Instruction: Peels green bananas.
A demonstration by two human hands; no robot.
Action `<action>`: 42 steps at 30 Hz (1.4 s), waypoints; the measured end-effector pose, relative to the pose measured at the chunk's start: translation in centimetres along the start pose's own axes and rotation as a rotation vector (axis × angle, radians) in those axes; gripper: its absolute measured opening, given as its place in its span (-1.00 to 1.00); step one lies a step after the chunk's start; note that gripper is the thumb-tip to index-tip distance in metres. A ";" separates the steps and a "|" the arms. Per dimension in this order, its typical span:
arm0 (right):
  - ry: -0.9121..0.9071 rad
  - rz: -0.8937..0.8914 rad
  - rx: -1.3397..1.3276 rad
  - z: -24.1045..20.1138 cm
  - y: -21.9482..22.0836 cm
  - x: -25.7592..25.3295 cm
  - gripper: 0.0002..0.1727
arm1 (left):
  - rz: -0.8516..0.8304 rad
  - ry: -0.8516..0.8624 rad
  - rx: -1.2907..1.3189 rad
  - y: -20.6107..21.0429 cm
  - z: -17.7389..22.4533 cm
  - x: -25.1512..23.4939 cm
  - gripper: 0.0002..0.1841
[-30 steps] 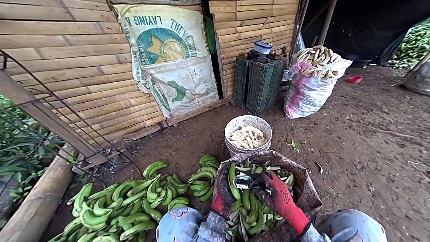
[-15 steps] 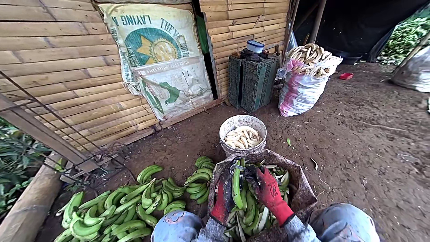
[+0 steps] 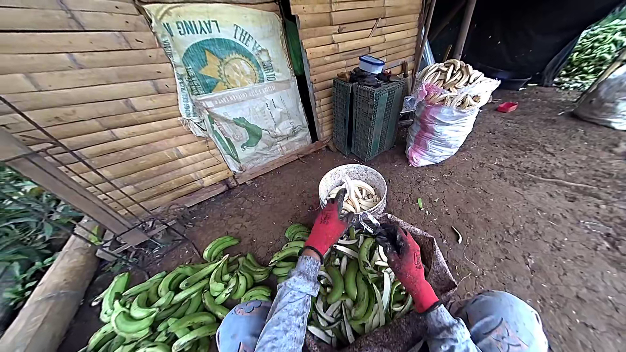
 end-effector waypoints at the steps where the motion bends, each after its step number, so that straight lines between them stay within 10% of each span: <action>1: 0.001 0.000 -0.002 0.0 -0.1 -0.1 -0.58 | -0.250 -0.098 -0.103 1.9 -0.2 1.9 -0.24; 4: 0.029 -0.040 -0.001 -0.1 0.1 0.4 -0.56 | -0.696 -0.264 -0.292 8.9 -2.7 6.5 -0.23; 7: 0.043 -0.085 0.048 -0.6 -0.1 0.7 -0.55 | -0.710 -0.260 -0.265 10.0 -4.6 6.9 -0.27; 18: 0.039 -0.093 0.000 -0.5 -0.3 0.7 -0.56 | -0.288 -0.434 0.056 9.9 -9.0 7.4 -0.43; 24: 0.009 -0.152 0.017 -1.0 -0.7 1.0 -0.55 | 0.443 -0.270 0.938 5.9 -5.7 6.9 -0.53; 27: -0.078 -0.285 -0.028 -2.1 0.0 2.0 -0.59 | 0.449 -0.183 1.365 2.8 -2.1 6.9 -0.52; 33: -0.245 -0.353 0.155 -3.2 1.2 3.1 -0.60 | 0.328 0.037 1.237 2.0 0.2 8.5 -0.53; 38: 0.093 -0.041 0.299 -1.8 -1.4 -2.7 -0.48 | 0.412 -0.112 1.018 4.4 1.5 11.0 -0.59; 42: -0.092 -0.281 0.030 -2.4 -0.9 -0.1 -0.60 | 0.433 -0.156 1.466 4.6 -1.1 8.4 -0.60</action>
Point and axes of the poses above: each hand's wrist, its own x-axis away from the middle knuckle, its own y-axis out of the palm, z = x × y, the point moved 2 cm from there along -x, towards the middle knuckle, and after that the axes turned 10 degrees about y, right-handed, at the moved point
